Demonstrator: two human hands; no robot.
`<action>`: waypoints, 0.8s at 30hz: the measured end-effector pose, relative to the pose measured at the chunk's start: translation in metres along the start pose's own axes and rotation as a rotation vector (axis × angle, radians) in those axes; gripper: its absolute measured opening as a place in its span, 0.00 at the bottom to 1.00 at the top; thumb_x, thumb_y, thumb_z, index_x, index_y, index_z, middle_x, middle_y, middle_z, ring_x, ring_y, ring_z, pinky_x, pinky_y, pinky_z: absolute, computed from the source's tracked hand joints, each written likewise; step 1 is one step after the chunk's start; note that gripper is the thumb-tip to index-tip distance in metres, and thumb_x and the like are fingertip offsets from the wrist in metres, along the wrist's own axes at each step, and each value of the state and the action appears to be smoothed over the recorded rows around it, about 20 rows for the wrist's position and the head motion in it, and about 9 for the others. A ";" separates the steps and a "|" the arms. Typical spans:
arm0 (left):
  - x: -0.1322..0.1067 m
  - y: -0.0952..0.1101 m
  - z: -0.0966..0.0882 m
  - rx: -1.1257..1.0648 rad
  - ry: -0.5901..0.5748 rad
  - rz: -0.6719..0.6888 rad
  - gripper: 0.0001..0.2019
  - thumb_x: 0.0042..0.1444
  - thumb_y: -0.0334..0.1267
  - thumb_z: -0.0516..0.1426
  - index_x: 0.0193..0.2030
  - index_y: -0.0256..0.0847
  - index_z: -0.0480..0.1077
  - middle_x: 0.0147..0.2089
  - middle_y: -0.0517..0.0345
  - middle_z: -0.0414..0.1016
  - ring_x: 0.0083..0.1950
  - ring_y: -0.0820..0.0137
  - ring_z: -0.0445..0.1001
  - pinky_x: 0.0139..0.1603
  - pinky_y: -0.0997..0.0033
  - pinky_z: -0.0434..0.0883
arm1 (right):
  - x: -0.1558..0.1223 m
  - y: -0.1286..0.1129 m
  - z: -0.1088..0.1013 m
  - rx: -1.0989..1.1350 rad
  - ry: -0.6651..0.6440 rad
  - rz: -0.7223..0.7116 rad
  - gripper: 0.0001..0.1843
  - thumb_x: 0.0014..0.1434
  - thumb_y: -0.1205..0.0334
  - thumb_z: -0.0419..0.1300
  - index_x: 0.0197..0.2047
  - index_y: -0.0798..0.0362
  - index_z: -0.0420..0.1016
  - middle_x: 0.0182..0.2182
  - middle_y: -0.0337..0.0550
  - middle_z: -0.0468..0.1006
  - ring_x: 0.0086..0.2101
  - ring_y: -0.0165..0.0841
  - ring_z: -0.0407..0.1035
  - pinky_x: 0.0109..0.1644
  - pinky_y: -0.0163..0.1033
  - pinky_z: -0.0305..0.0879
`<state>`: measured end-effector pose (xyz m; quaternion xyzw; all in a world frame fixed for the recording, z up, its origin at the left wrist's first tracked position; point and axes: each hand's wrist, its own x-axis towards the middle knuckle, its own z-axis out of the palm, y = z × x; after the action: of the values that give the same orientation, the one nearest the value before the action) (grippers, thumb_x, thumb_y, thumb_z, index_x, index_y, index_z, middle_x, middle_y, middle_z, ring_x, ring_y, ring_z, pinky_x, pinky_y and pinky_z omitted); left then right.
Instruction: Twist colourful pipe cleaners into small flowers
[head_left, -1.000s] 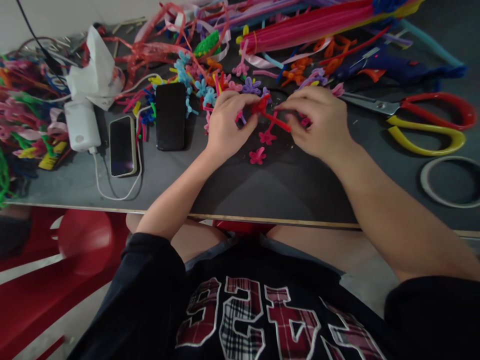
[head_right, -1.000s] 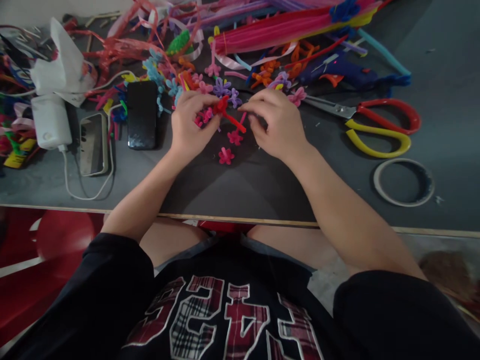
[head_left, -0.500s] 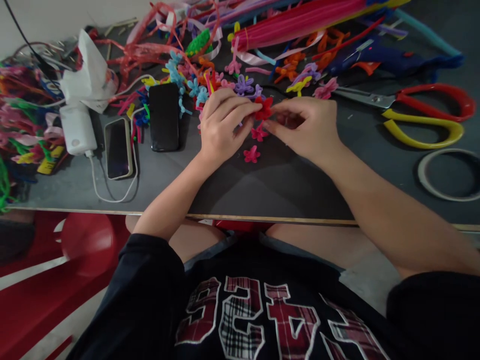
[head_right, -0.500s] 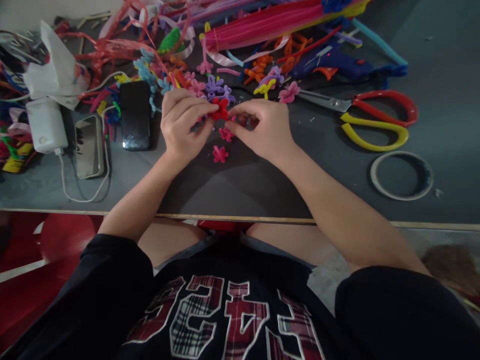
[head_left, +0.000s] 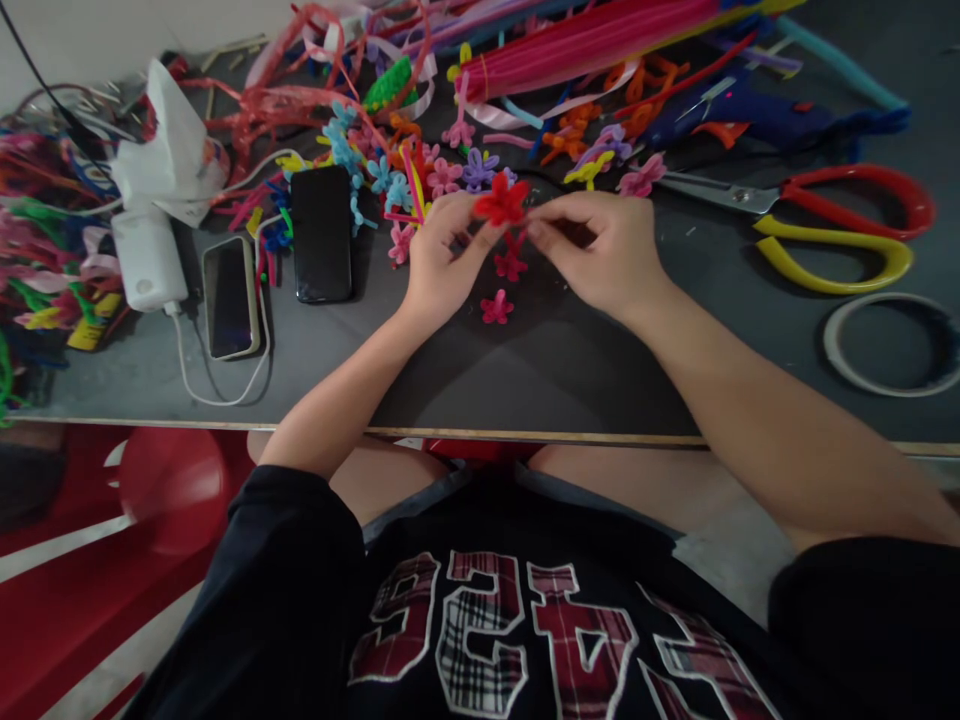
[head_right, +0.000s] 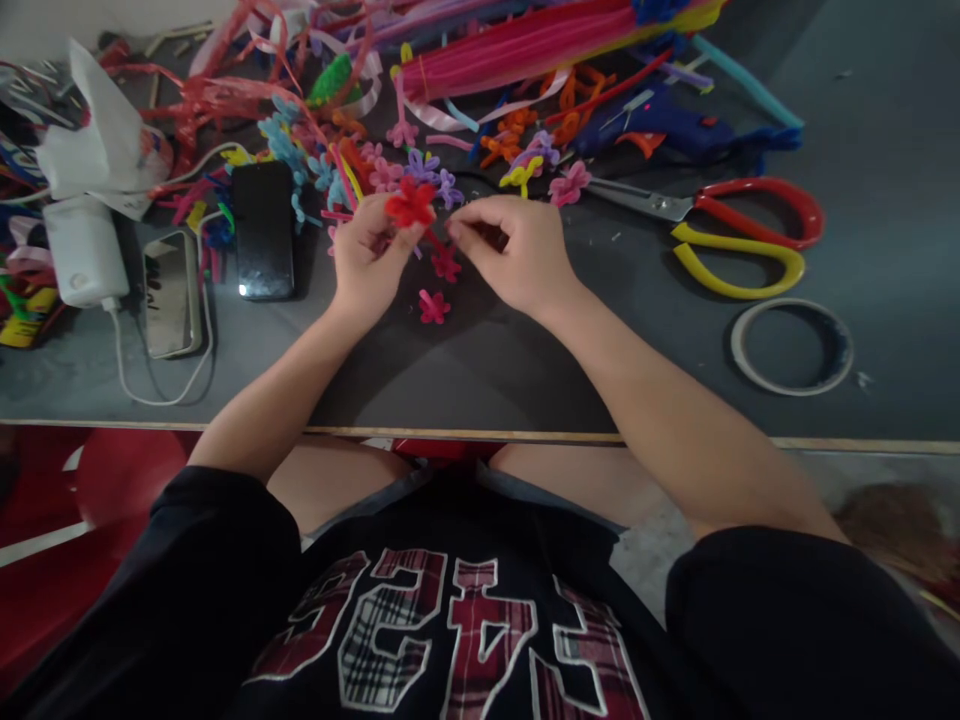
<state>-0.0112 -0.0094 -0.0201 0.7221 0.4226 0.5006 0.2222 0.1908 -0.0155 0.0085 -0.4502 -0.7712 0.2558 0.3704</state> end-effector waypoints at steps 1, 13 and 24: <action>0.001 -0.002 -0.002 -0.035 0.027 -0.020 0.20 0.62 0.61 0.53 0.43 0.50 0.78 0.45 0.56 0.81 0.49 0.66 0.80 0.54 0.62 0.77 | 0.001 0.002 -0.002 -0.063 -0.007 -0.009 0.16 0.66 0.46 0.58 0.43 0.45 0.82 0.38 0.46 0.82 0.37 0.41 0.75 0.42 0.48 0.71; 0.007 -0.023 -0.002 -0.155 0.099 -0.163 0.24 0.58 0.66 0.55 0.40 0.50 0.79 0.35 0.59 0.81 0.45 0.66 0.81 0.48 0.66 0.78 | 0.007 0.010 -0.002 -0.033 0.007 -0.013 0.13 0.63 0.46 0.63 0.40 0.45 0.81 0.38 0.45 0.82 0.39 0.42 0.75 0.46 0.50 0.73; 0.002 -0.003 0.007 -0.186 0.002 -0.099 0.20 0.53 0.62 0.62 0.36 0.48 0.82 0.35 0.58 0.82 0.40 0.67 0.80 0.40 0.67 0.75 | 0.005 0.002 0.013 0.377 0.079 0.112 0.25 0.49 0.34 0.70 0.33 0.47 0.79 0.29 0.41 0.80 0.32 0.35 0.74 0.38 0.43 0.74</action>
<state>-0.0059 -0.0056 -0.0239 0.6761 0.4095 0.5269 0.3124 0.1796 -0.0113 0.0011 -0.4245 -0.6683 0.3981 0.4633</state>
